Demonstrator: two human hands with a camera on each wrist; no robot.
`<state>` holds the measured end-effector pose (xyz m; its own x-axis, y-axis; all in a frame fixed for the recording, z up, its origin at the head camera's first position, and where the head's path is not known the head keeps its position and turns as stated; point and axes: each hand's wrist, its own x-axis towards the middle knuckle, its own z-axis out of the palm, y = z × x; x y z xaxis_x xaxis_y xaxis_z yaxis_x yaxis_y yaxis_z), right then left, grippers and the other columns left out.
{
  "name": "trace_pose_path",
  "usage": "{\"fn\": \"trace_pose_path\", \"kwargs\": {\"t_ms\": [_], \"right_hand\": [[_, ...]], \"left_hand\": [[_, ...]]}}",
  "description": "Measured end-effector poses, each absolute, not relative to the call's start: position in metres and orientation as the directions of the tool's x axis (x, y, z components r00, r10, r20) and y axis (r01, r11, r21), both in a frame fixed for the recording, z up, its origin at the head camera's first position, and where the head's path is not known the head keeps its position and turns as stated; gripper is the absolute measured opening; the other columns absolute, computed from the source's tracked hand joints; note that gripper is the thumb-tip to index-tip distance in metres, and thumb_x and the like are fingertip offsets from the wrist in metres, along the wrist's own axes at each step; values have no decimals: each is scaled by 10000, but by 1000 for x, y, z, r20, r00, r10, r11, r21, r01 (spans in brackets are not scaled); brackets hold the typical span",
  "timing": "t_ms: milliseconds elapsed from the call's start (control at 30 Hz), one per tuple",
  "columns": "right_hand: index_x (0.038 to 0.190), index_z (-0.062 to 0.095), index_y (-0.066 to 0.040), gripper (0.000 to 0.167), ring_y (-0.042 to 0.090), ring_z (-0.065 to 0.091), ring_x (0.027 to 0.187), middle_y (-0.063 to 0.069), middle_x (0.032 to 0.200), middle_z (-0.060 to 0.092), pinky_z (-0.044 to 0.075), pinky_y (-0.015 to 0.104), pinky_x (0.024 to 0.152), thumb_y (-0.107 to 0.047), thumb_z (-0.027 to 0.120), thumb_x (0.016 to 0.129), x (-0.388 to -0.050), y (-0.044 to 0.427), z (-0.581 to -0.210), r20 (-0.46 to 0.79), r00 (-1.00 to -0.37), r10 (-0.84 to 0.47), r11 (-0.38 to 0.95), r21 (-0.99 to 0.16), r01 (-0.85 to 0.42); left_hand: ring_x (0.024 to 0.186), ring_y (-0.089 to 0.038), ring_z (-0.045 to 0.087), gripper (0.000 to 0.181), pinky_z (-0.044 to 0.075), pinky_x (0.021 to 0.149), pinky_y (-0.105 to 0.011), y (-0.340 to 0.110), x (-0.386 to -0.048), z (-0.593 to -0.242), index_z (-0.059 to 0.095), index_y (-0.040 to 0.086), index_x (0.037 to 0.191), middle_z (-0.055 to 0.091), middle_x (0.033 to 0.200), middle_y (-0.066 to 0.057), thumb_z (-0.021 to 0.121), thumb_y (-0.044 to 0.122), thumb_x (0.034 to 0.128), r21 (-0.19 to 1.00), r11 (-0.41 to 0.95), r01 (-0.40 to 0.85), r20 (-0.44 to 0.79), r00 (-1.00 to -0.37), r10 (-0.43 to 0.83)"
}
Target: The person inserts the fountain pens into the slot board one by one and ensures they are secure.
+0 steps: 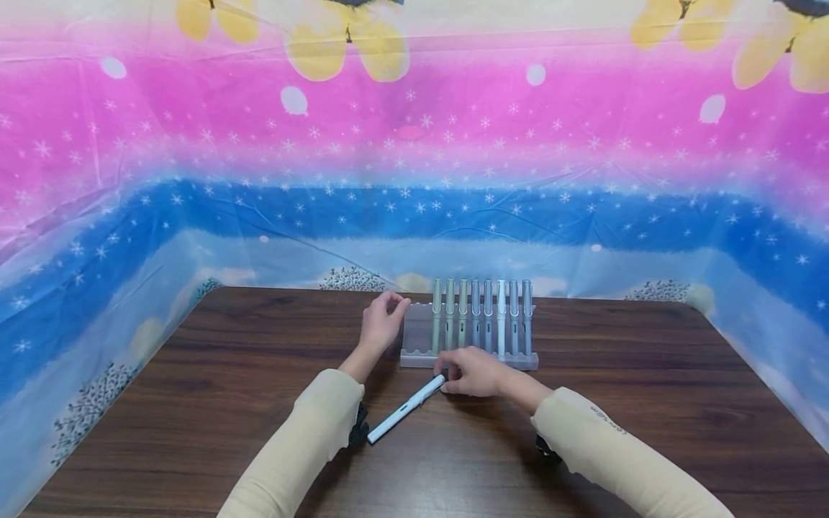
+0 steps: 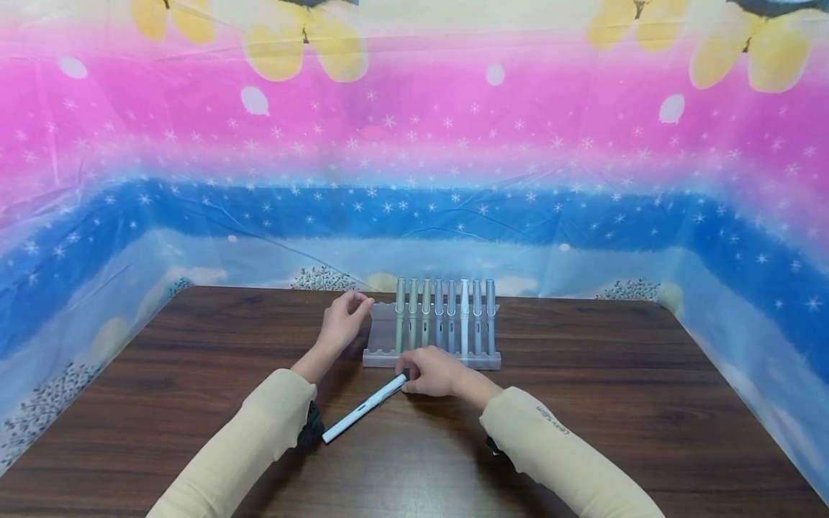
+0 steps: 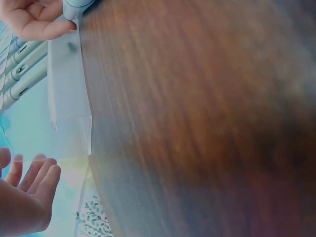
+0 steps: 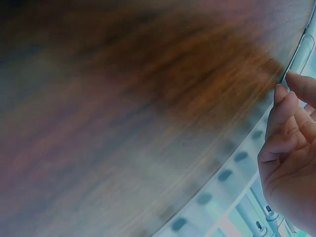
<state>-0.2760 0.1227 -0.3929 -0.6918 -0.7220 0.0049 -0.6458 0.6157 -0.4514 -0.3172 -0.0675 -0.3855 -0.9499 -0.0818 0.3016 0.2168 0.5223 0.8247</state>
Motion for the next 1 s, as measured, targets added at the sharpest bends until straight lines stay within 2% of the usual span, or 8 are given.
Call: {"fn": "trace_pose_path", "kwargs": {"t_ms": [333, 533, 633, 867, 1000], "right_hand": [[932, 613, -164, 143, 60, 456, 554, -115, 627, 504, 384, 243, 514, -153, 646, 794, -276, 126, -395, 8, -694, -720, 631, -411, -658], [913, 609, -162, 114, 62, 464, 571, -113, 647, 517, 391, 243, 531, -162, 639, 804, -275, 130, -394, 26, -681, -732, 605, -436, -667], [903, 607, -162, 104, 66, 477, 602, -108, 680, 535, 399, 244, 560, -153, 638, 804, -276, 133, -394, 30, -684, -729, 588, -483, -648], [901, 585, -137, 101, 131, 520, 501, -41, 764, 570, 456, 288, 474, -137, 630, 812, -277, 143, -390, -8, -709, -705, 527, -676, -515], [925, 582, -95, 137, 162, 525, 515, -6, 806, 587, 465, 308, 479, -156, 634, 814, -279, 148, -388, 2, -729, -685, 480, -751, -454]], "left_hand": [[903, -249, 538, 201, 407, 777, -385, -68, -317, -386, 579, 51, 888, 606, 948, -101, 530, 246, 888, 825, 524, 210, 297, -951, -86], [879, -243, 535, 195, 412, 763, -382, -68, -317, -386, 580, 51, 900, 600, 937, -95, 523, 237, 893, 830, 517, 209, 289, -954, -79], [879, -242, 535, 188, 413, 763, -384, -68, -317, -386, 580, 48, 903, 599, 937, -96, 523, 227, 893, 833, 511, 212, 291, -954, -77], [890, -244, 538, 186, 414, 766, -384, -68, -317, -386, 579, 44, 900, 602, 941, -102, 526, 222, 890, 834, 509, 213, 292, -953, -79], [884, -242, 536, 188, 414, 765, -384, -68, -317, -386, 578, 44, 900, 600, 940, -101, 526, 225, 890, 834, 508, 215, 292, -953, -76]]}}
